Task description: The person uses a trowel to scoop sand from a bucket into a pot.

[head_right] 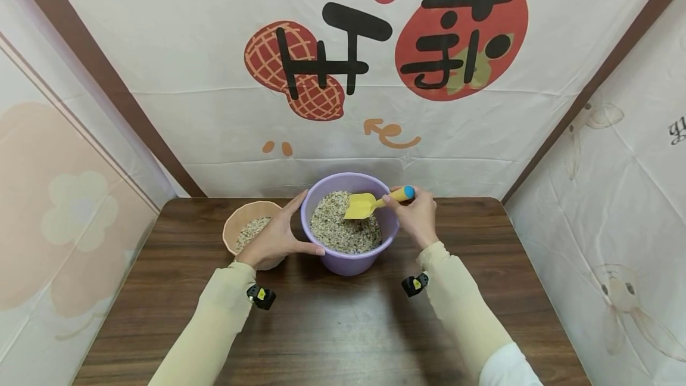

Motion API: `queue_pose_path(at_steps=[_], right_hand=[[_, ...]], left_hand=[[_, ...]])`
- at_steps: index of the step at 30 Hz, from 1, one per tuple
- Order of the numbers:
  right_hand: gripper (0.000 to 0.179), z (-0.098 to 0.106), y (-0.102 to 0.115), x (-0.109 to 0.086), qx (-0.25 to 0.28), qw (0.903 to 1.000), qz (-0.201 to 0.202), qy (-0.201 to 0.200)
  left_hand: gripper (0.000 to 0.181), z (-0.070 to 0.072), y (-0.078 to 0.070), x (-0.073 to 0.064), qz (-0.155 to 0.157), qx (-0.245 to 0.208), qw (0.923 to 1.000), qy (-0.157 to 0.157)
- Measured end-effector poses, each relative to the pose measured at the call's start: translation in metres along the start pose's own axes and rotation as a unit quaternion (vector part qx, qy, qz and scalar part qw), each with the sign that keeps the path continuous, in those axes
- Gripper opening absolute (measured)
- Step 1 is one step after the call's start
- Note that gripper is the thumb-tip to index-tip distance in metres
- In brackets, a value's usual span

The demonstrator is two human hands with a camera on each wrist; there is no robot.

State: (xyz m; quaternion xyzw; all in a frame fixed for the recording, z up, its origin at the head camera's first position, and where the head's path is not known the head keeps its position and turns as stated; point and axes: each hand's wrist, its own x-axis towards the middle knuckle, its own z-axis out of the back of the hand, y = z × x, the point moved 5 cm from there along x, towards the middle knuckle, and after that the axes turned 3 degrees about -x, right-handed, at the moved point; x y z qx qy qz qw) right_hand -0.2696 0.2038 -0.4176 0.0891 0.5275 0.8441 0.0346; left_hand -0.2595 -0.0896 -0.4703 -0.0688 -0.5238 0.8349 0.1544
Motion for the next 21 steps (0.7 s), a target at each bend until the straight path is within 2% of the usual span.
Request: queue_pose_path(at_steps=[9,17,21], right_hand=[[0.026,-0.008,0.002,0.004,-0.001,1.0,0.008,0.001],[0.03,-0.022,-0.004,0.006,0.065,0.9965,-0.012,0.051],[0.028,-0.024,-0.004,0.006,0.06,0.9968,-0.004,0.053]], left_hand=[[0.146,0.0,-0.001,0.0,0.003,0.005,1.0,0.001],[0.146,-0.001,-0.001,0.001,0.006,0.012,0.9999,0.005],[0.146,-0.001,0.0,0.001,0.01,0.007,0.9999,0.002]])
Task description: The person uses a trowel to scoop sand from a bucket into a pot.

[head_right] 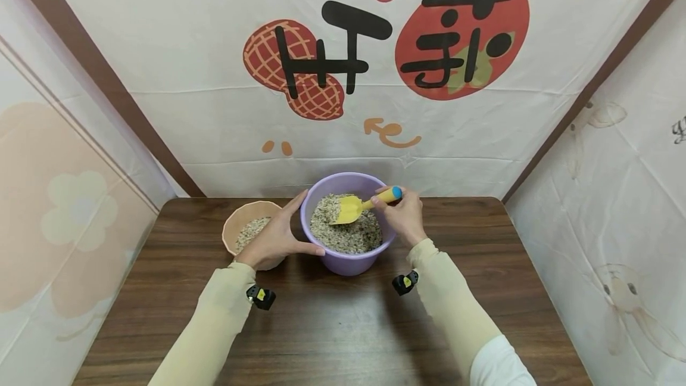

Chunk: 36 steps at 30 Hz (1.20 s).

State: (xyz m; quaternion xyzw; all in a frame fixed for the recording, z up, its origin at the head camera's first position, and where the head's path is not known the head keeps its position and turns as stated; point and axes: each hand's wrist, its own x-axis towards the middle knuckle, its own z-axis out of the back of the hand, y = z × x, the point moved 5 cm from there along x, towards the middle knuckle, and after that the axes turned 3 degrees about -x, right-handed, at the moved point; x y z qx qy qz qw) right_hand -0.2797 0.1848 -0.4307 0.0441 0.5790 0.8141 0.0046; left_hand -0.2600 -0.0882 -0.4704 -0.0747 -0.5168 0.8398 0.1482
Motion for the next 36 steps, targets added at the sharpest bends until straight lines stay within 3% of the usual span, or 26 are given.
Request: queue_pose_path(at_steps=[9,21,36], right_hand=[[0.025,-0.005,0.005,-0.004,0.009,0.9993,0.031,0.021],[0.024,-0.007,0.002,-0.004,0.017,0.999,0.023,0.035],[0.027,-0.012,0.003,-0.007,0.092,0.9918,-0.014,0.088]], left_hand=[[0.147,0.001,-0.001,-0.001,0.002,-0.005,1.0,-0.001],[0.147,0.0,-0.001,-0.001,0.006,-0.012,0.9999,0.002],[0.147,0.001,-0.002,0.0,0.004,-0.004,1.0,0.004]])
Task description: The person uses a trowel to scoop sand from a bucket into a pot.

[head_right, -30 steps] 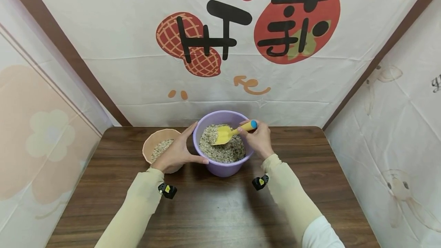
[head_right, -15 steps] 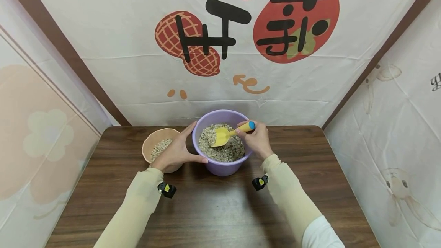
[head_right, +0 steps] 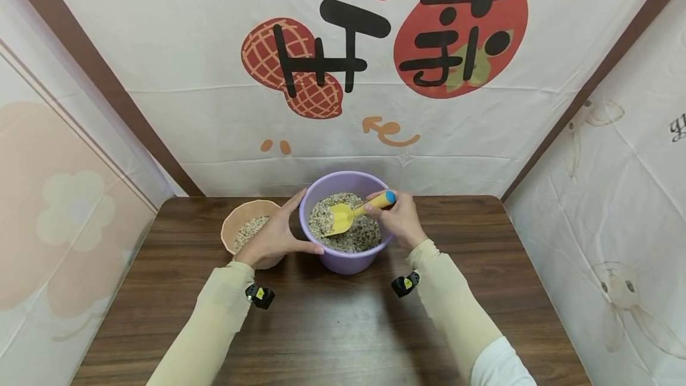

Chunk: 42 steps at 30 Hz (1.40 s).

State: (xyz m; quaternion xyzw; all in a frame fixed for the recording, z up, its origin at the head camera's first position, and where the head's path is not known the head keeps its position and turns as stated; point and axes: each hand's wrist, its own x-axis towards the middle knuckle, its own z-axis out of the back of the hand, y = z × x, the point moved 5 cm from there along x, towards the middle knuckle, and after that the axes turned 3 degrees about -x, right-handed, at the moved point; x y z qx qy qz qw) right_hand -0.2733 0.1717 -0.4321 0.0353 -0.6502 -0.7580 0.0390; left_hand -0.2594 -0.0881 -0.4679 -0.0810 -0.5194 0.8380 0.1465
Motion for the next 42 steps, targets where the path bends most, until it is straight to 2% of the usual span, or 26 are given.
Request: queue_pose_path(at_steps=[8,16,24,34,42], right_hand=[[0.03,0.001,-0.002,0.0,0.065,0.9975,-0.023,0.02],[0.024,0.003,-0.002,-0.001,0.064,0.9969,-0.029,0.035],[0.03,0.007,-0.002,-0.004,0.087,0.9949,-0.029,0.041],[0.03,0.016,-0.004,-0.01,0.164,0.9841,-0.061,0.029],[0.024,0.025,0.001,-0.018,0.209,0.9766,-0.049,0.009]], left_hand=[[0.146,0.0,-0.001,-0.001,-0.007,0.003,1.0,-0.002],[0.147,0.0,-0.002,-0.001,-0.008,0.01,0.9999,-0.001],[0.146,0.0,-0.001,0.0,-0.01,0.006,0.9999,-0.002],[0.147,0.001,-0.001,-0.001,-0.006,0.006,1.0,-0.002],[0.146,0.001,-0.001,-0.001,-0.012,0.0,0.9999,-0.004]])
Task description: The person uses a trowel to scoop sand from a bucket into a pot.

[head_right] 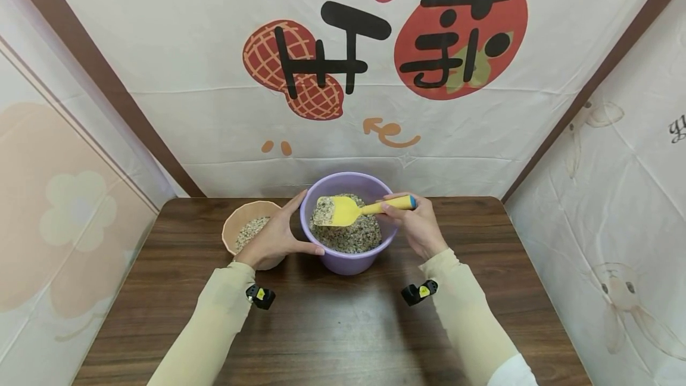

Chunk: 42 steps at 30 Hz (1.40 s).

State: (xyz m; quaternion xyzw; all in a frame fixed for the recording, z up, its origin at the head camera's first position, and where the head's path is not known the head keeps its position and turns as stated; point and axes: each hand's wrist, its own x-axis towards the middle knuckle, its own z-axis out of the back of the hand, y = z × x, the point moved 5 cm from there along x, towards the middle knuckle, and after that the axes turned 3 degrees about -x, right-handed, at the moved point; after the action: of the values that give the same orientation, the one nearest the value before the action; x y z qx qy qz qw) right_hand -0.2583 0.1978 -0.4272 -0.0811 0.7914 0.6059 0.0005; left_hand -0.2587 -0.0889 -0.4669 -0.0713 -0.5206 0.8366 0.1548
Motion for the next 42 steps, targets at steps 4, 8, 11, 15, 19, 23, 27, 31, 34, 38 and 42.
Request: queue_pose_path(at_steps=[4,8,11,15,19,23,27,31,34,38,42], right_hand=[[0.024,0.003,0.006,-0.004,0.024,0.9996,0.016,-0.002],[0.027,0.006,0.011,-0.008,0.037,0.9988,0.031,-0.001],[0.018,0.008,0.013,-0.011,0.039,0.9984,0.042,0.001],[0.014,0.009,0.016,-0.014,0.047,0.9973,0.056,0.008],[0.016,0.01,0.019,-0.017,0.059,0.996,0.066,0.015],[0.015,0.01,0.02,-0.018,0.064,0.9953,0.069,0.02],[0.014,0.009,0.022,-0.02,0.059,0.9955,0.071,0.023],[0.016,0.009,0.022,-0.022,0.055,0.9956,0.072,0.024],[0.016,0.009,0.023,-0.023,0.057,0.9954,0.074,0.024],[0.014,0.009,0.023,-0.025,0.062,0.995,0.075,0.024],[0.015,0.01,0.023,-0.026,0.065,0.9948,0.074,0.025]], left_hand=[[0.146,0.0,0.0,0.0,-0.004,-0.004,1.0,-0.001],[0.146,0.0,0.0,0.0,0.0,-0.011,0.9999,-0.001],[0.146,0.0,0.0,0.0,0.003,-0.011,0.9999,-0.001],[0.146,0.0,-0.001,0.001,0.004,-0.011,0.9999,0.001],[0.145,0.0,-0.001,0.001,-0.002,-0.022,0.9998,0.0],[0.144,0.0,-0.002,0.002,-0.01,-0.031,0.9995,-0.001],[0.145,0.0,-0.002,0.002,-0.007,-0.028,0.9996,-0.001],[0.146,0.0,-0.001,0.002,0.001,-0.028,0.9996,0.0],[0.147,0.0,0.0,0.001,0.003,-0.026,0.9997,0.0],[0.147,0.0,0.0,0.0,0.009,-0.018,0.9998,0.0],[0.148,0.0,-0.002,0.0,0.01,-0.016,0.9998,0.0]])
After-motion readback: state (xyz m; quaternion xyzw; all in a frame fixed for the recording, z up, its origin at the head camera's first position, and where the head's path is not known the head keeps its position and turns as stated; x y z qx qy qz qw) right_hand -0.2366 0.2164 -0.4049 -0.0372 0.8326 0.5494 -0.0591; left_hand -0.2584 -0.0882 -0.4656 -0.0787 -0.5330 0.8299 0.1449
